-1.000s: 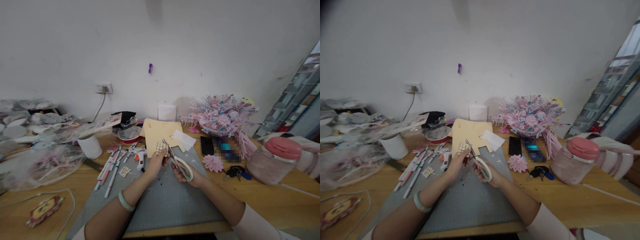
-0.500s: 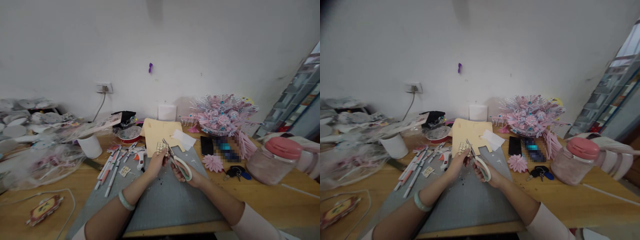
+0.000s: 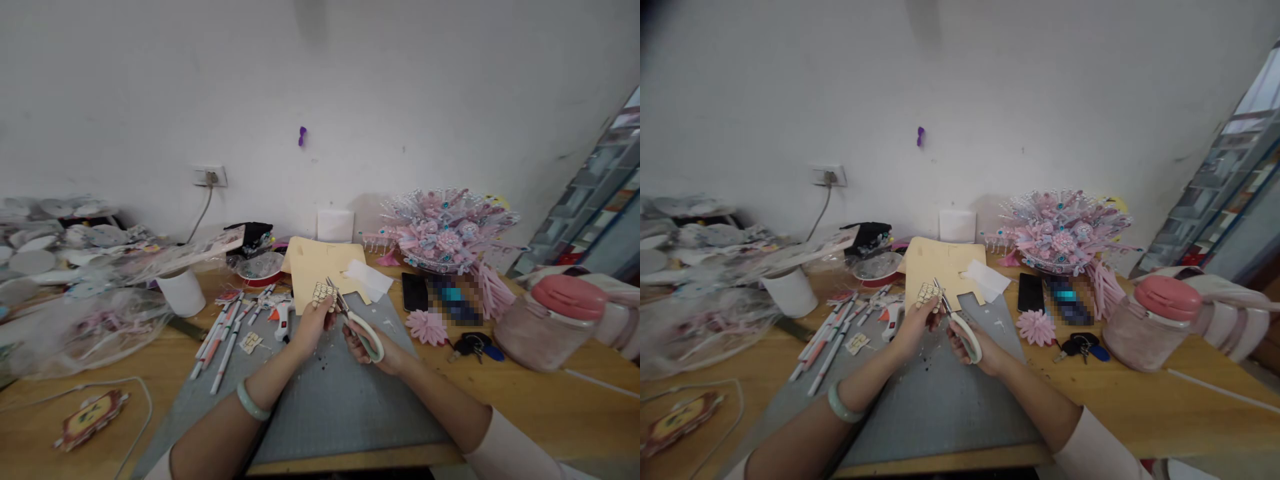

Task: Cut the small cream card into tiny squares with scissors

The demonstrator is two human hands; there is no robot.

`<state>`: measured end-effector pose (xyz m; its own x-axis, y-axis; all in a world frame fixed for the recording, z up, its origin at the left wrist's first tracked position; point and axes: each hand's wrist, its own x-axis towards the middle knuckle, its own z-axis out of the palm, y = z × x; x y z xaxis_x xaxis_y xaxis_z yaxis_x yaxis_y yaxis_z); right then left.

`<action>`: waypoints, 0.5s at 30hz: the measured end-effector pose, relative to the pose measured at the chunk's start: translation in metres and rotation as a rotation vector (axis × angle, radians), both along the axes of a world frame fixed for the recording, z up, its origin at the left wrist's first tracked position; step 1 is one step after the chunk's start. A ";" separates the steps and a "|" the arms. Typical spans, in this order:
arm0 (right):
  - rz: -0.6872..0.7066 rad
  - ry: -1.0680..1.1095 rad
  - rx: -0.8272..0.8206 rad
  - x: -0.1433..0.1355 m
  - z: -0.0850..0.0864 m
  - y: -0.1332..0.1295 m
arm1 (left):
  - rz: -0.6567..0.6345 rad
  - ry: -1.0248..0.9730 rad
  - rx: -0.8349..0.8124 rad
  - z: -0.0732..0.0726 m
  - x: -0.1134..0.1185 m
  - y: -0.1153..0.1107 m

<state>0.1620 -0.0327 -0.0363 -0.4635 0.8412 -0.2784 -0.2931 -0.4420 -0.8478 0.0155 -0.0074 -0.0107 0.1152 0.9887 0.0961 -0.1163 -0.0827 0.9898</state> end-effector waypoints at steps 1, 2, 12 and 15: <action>0.006 -0.002 -0.002 0.000 0.000 0.000 | 0.001 -0.007 0.004 0.000 0.000 0.000; 0.008 -0.003 -0.003 0.000 0.000 0.000 | 0.003 -0.014 0.008 0.001 -0.001 0.000; -0.001 -0.011 0.010 0.001 -0.001 0.000 | 0.026 -0.083 -0.002 0.002 -0.003 0.003; 0.008 -0.016 0.002 0.001 0.001 0.000 | 0.018 -0.097 -0.011 0.003 -0.004 0.004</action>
<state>0.1633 -0.0325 -0.0358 -0.4656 0.8380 -0.2845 -0.2756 -0.4428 -0.8532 0.0112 -0.0038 -0.0081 0.0883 0.9915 0.0955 -0.2102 -0.0751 0.9748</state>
